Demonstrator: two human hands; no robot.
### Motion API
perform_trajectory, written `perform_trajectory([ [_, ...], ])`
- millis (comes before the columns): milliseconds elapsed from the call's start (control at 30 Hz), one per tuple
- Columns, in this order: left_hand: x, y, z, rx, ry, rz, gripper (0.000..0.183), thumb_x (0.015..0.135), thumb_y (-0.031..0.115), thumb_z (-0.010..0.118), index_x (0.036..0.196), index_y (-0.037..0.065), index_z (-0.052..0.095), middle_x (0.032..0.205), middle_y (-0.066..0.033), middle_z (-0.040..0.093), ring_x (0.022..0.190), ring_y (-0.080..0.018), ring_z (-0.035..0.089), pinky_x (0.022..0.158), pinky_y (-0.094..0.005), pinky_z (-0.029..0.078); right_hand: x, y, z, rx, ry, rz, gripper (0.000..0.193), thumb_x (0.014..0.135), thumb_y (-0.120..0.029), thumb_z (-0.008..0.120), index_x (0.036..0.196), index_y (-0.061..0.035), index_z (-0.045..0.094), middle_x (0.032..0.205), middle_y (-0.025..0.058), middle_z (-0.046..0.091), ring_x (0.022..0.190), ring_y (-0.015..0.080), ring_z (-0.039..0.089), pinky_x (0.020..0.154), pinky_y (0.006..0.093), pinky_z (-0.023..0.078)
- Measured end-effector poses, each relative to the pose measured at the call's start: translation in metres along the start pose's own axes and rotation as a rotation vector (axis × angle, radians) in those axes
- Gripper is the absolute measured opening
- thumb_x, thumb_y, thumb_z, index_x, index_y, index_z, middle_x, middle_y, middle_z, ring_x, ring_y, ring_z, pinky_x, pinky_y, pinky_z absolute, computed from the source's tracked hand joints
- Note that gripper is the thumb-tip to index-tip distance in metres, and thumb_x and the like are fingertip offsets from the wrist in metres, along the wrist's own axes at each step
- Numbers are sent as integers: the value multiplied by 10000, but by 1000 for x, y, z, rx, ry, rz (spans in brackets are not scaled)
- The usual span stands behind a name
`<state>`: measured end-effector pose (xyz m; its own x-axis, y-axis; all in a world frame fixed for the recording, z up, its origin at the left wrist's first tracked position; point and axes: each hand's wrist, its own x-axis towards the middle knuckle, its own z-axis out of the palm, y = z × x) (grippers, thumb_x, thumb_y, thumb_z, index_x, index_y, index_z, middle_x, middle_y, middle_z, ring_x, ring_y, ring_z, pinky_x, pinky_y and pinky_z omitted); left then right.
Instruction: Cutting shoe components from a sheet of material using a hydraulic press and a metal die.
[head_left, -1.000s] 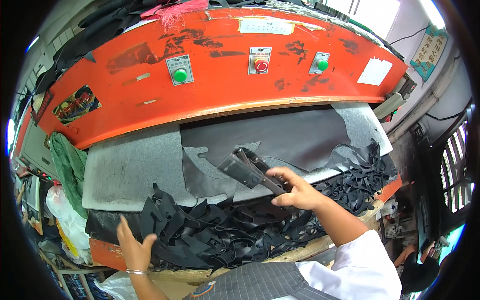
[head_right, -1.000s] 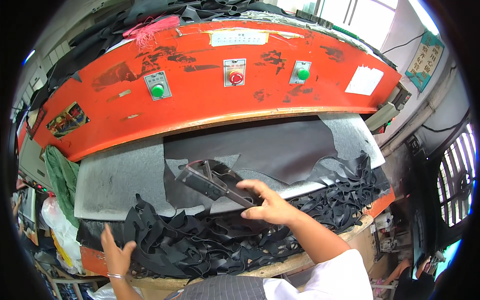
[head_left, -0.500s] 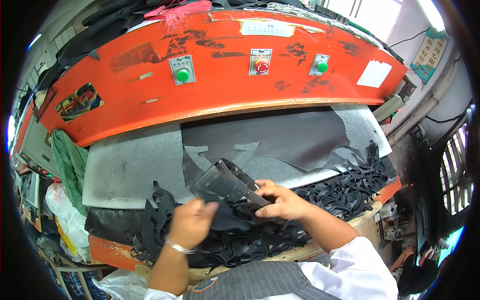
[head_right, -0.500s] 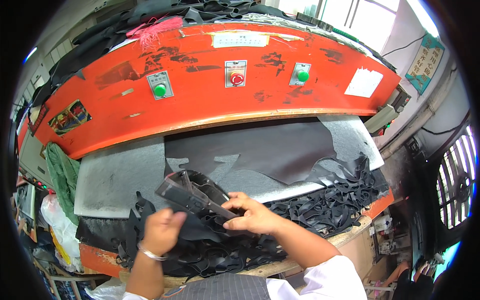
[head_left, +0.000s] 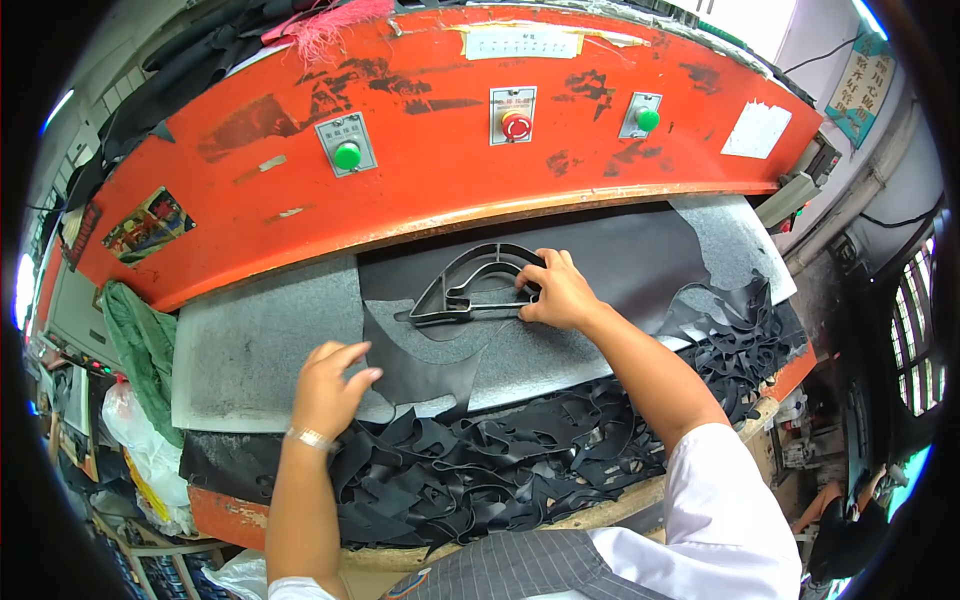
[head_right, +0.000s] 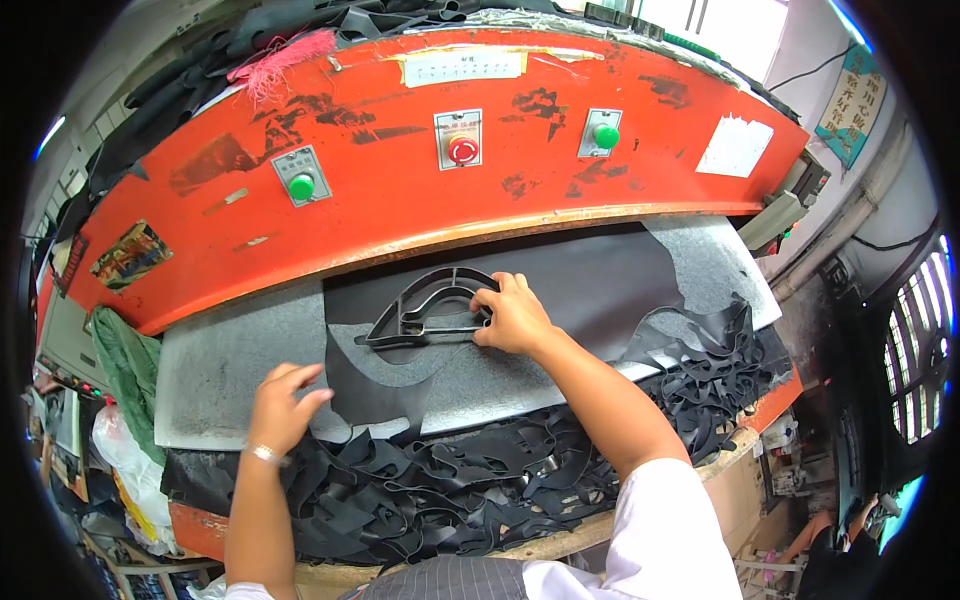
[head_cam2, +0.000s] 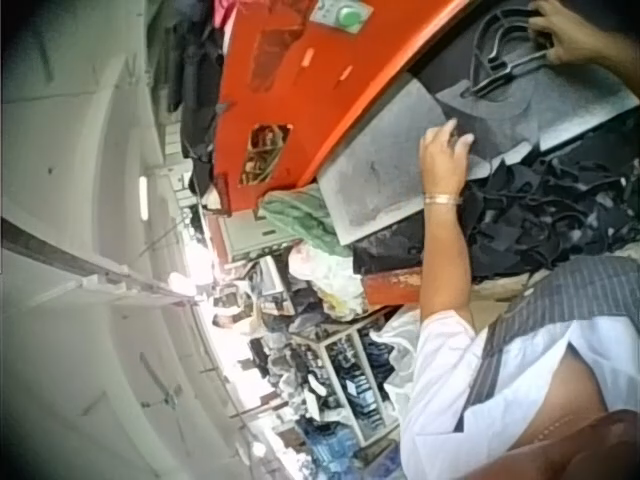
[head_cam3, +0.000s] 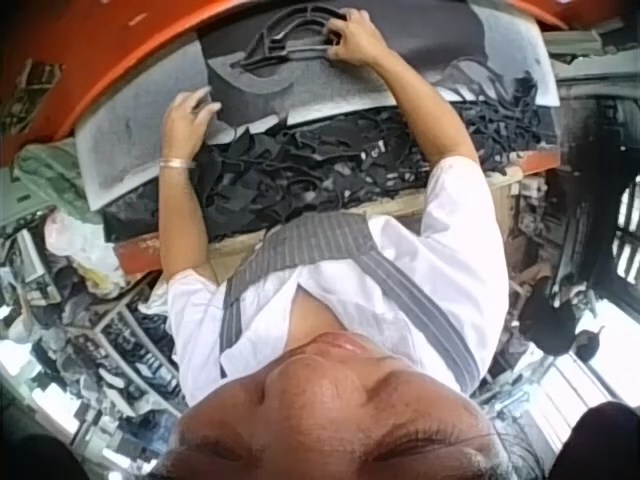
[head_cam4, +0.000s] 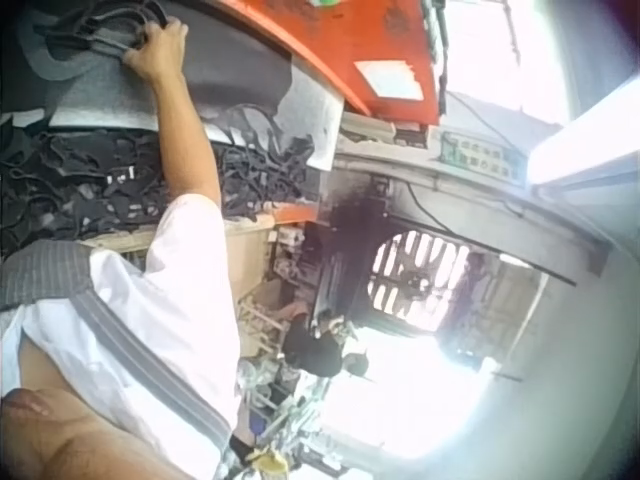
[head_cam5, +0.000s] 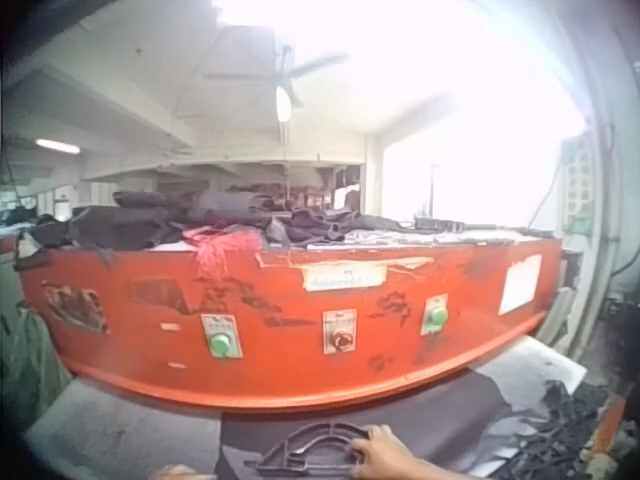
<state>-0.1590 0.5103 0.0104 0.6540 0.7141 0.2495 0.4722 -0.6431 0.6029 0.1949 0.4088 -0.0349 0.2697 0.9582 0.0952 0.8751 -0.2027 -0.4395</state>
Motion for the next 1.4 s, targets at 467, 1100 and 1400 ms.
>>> perform_trajectory([
  [467, 79, -69, 117, -77, 151, 18, 145, 710, 115, 780, 817, 26, 740, 743, -71, 626, 762, -250, 592, 709, -357, 473, -13, 66, 8, 115, 86, -4, 1035, 600, -463, 860, 1416, -21, 402, 1309, 184, 575, 1283, 353, 473, 1115, 466, 284],
  [1100, 90, -71, 122, -59, 131, 108, 134, 702, 90, 781, 825, 48, 746, 763, -53, 649, 749, -231, 595, 697, -345, 461, -9, 67, 23, 55, 244, -39, 802, 643, -380, 839, 1277, 7, 536, 1196, 190, 632, 1130, 329, 598, 1106, 470, 336],
  [1400, 68, -51, 100, -18, 113, 51, 241, 716, 118, 790, 933, 30, 734, 808, -78, 660, 772, -231, 607, 730, -328, 488, -35, 44, 5, -60, 269, -51, 887, 641, -429, 840, 1349, -34, 481, 1311, 206, 544, 1266, 353, 480, 1095, 457, 338],
])
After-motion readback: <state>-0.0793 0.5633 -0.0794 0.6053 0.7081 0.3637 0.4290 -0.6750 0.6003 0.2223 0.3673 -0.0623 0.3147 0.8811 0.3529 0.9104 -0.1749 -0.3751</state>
